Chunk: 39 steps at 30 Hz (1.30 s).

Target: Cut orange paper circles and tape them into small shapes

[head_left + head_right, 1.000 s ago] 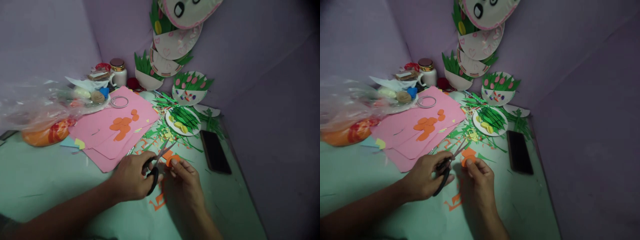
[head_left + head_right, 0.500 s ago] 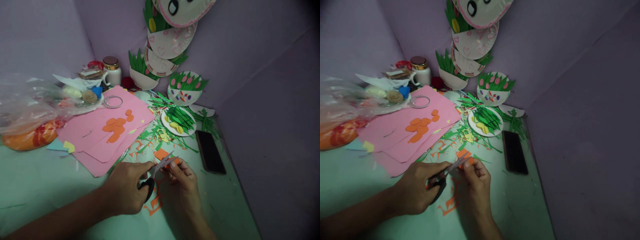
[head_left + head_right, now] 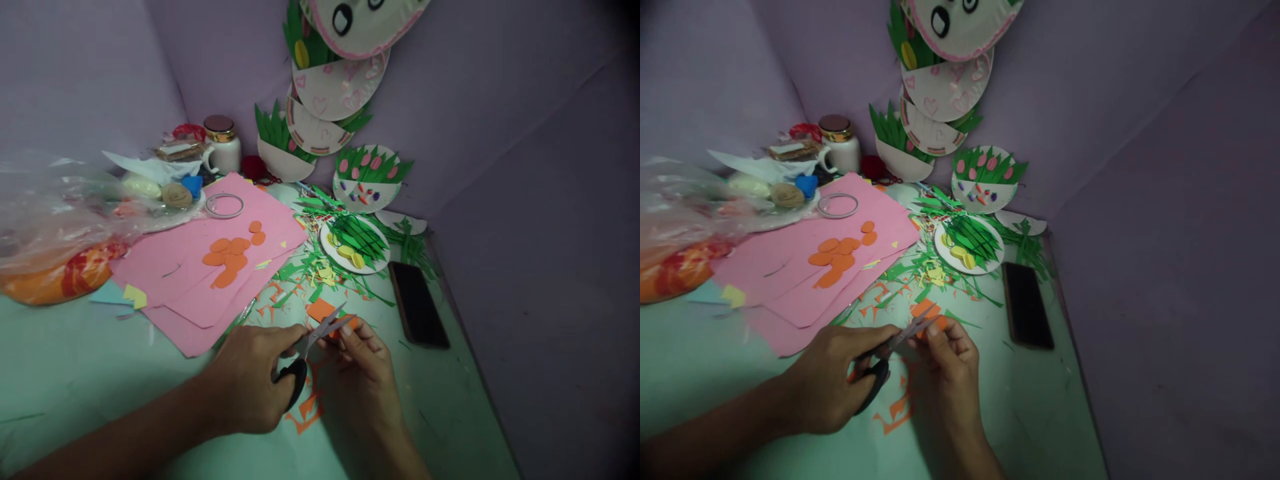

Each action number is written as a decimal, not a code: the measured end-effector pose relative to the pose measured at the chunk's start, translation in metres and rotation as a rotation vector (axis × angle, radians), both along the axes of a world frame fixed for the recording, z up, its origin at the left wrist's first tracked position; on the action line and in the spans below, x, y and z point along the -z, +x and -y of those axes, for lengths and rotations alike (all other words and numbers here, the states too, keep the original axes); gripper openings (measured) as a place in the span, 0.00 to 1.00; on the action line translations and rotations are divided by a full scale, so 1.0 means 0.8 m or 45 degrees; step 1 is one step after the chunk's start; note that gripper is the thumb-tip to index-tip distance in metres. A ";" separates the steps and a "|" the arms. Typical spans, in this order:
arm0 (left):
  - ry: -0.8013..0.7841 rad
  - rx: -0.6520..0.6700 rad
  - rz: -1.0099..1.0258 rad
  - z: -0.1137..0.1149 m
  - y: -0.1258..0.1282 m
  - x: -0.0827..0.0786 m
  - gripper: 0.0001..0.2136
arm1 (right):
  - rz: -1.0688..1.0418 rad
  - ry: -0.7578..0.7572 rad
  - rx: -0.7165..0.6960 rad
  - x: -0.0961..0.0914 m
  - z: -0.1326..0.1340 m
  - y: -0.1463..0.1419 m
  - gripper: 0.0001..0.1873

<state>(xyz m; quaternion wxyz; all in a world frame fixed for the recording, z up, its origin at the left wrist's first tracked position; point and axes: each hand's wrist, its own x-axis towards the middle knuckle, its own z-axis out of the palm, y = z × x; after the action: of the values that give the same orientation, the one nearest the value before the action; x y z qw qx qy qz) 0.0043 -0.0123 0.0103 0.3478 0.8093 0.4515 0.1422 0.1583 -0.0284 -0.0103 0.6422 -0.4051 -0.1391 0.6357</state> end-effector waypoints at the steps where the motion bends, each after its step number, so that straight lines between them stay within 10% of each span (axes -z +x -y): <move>1: -0.001 0.005 -0.009 -0.001 0.000 0.000 0.14 | -0.009 0.007 -0.002 0.000 0.000 0.000 0.05; 39: -0.022 0.078 -0.045 -0.005 -0.008 0.002 0.11 | 0.163 -0.011 -0.036 0.005 0.001 0.009 0.05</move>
<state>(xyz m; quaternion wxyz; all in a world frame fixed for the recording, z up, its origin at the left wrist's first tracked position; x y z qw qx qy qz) -0.0018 -0.0081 0.0087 0.3511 0.8221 0.4337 0.1131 0.1654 -0.0295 -0.0141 0.6210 -0.4458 -0.1830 0.6181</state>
